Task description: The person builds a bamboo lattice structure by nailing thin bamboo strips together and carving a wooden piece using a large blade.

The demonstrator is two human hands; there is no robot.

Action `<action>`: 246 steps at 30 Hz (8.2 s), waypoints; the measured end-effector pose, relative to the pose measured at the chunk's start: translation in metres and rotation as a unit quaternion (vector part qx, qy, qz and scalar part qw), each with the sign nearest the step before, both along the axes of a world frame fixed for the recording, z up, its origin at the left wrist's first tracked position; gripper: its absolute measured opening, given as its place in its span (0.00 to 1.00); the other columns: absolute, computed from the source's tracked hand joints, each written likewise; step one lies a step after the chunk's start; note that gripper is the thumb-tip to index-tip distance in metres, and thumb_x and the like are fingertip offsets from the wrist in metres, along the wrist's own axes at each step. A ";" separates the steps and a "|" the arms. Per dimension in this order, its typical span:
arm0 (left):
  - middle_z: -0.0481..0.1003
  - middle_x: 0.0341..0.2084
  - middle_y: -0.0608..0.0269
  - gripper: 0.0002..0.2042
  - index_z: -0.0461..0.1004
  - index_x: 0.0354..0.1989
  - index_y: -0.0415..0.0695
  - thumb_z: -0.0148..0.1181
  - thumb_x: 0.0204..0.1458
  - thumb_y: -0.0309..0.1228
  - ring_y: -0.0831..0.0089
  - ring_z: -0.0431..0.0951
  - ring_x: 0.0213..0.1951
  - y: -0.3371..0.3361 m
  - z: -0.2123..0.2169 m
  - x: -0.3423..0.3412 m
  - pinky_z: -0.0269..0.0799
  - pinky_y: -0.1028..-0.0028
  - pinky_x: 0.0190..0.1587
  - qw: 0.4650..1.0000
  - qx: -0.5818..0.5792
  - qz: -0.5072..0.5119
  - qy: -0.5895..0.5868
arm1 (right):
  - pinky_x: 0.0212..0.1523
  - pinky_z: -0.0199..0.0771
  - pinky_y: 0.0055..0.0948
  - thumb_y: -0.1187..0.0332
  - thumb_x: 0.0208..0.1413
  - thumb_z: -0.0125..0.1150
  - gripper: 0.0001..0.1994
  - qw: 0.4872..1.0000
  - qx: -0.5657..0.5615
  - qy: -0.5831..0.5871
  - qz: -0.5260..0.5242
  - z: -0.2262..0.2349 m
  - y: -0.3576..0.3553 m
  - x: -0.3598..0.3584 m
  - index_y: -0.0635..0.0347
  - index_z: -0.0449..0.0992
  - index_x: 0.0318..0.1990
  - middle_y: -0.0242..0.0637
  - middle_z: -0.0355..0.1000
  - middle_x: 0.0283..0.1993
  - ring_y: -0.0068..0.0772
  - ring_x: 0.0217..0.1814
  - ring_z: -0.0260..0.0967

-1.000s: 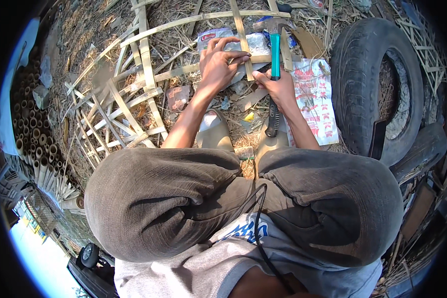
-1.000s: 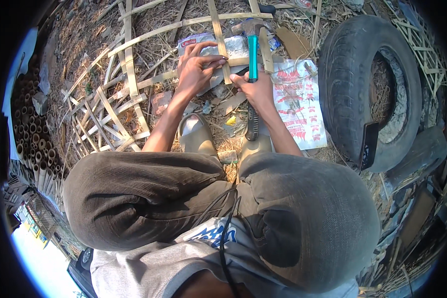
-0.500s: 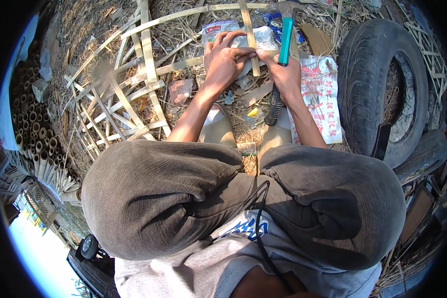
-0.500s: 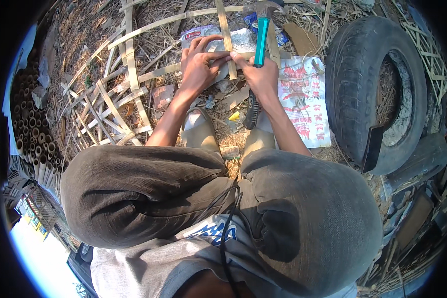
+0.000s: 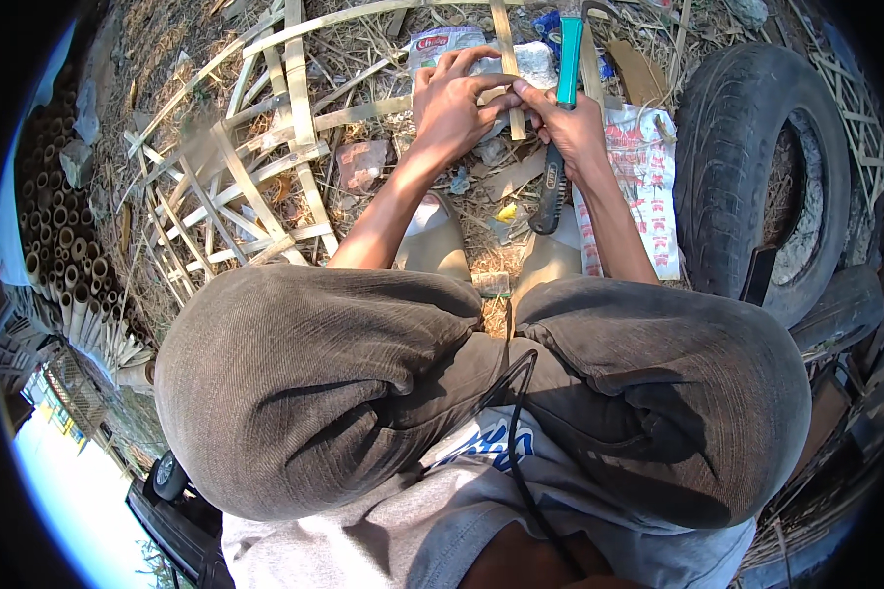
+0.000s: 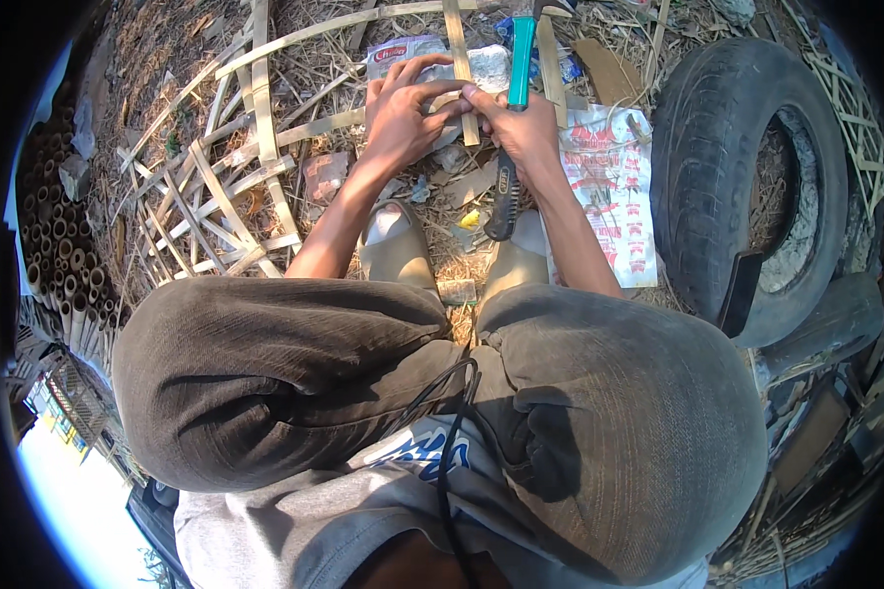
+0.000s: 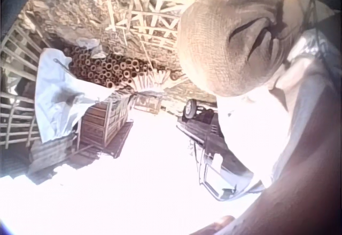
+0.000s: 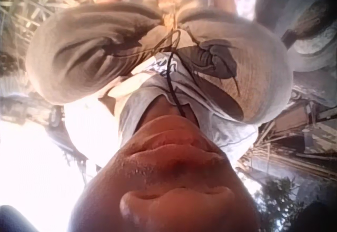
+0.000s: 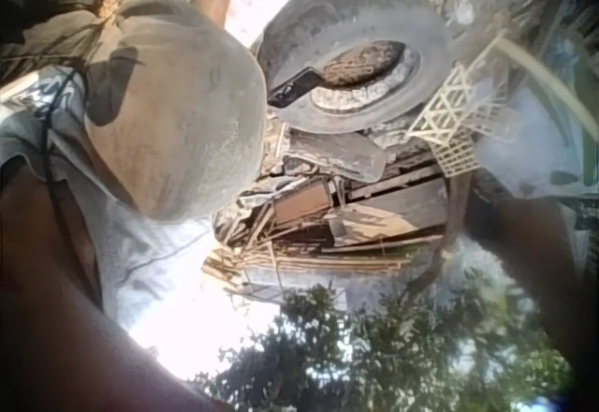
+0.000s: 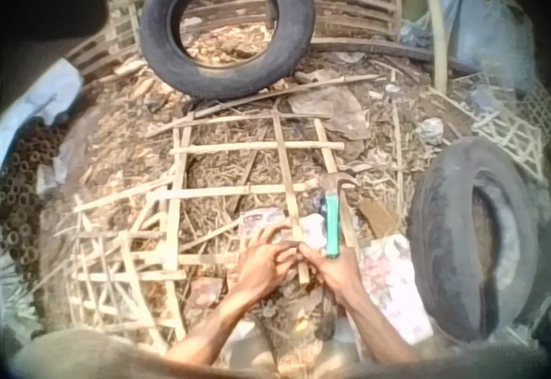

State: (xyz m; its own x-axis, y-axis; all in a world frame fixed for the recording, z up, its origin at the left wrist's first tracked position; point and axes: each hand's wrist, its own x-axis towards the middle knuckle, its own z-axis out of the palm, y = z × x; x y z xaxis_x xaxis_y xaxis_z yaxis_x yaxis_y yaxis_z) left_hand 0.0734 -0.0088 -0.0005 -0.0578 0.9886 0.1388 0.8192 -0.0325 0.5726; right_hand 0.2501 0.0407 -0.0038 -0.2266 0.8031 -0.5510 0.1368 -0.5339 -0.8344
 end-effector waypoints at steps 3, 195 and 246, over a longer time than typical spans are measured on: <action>0.76 0.56 0.77 0.13 0.87 0.43 0.65 0.72 0.48 0.47 0.68 0.69 0.62 0.002 -0.004 -0.002 0.56 0.57 0.59 1.000 0.004 0.008 -0.004 | 0.20 0.59 0.19 0.57 0.50 0.79 0.21 1.000 0.005 0.003 0.007 0.004 0.000 -0.001 0.48 0.68 0.21 0.27 0.72 0.22 0.15 0.20 0.64; 0.75 0.61 0.72 0.41 0.74 0.64 0.58 0.75 0.38 0.59 0.58 0.70 0.66 0.017 -0.002 -0.018 0.71 0.57 0.63 0.987 -0.107 -0.123 0.006 | 0.19 0.63 0.37 0.51 0.74 0.45 0.25 0.918 0.296 -0.219 0.146 0.074 -0.079 0.093 0.68 0.75 0.38 0.41 0.66 0.14 0.36 0.15 0.67; 0.77 0.35 0.73 0.11 0.86 0.44 0.59 0.65 0.54 0.37 0.68 0.73 0.49 0.081 0.009 0.022 0.68 0.64 0.51 0.937 -0.043 -0.280 0.203 | 0.20 0.55 0.23 0.46 0.73 0.45 0.29 0.988 -0.070 -0.103 -0.090 0.019 -0.094 0.109 0.60 0.67 0.24 0.26 0.61 0.20 0.15 0.20 0.55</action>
State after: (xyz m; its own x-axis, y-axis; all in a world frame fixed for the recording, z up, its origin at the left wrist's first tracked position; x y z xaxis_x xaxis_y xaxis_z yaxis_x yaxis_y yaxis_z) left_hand 0.0955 0.0726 0.0084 0.5144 0.8564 -0.0445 0.8379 -0.4909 0.2385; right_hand 0.3591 -0.0531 0.0154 0.0425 0.7324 -0.6796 0.1886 -0.6739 -0.7144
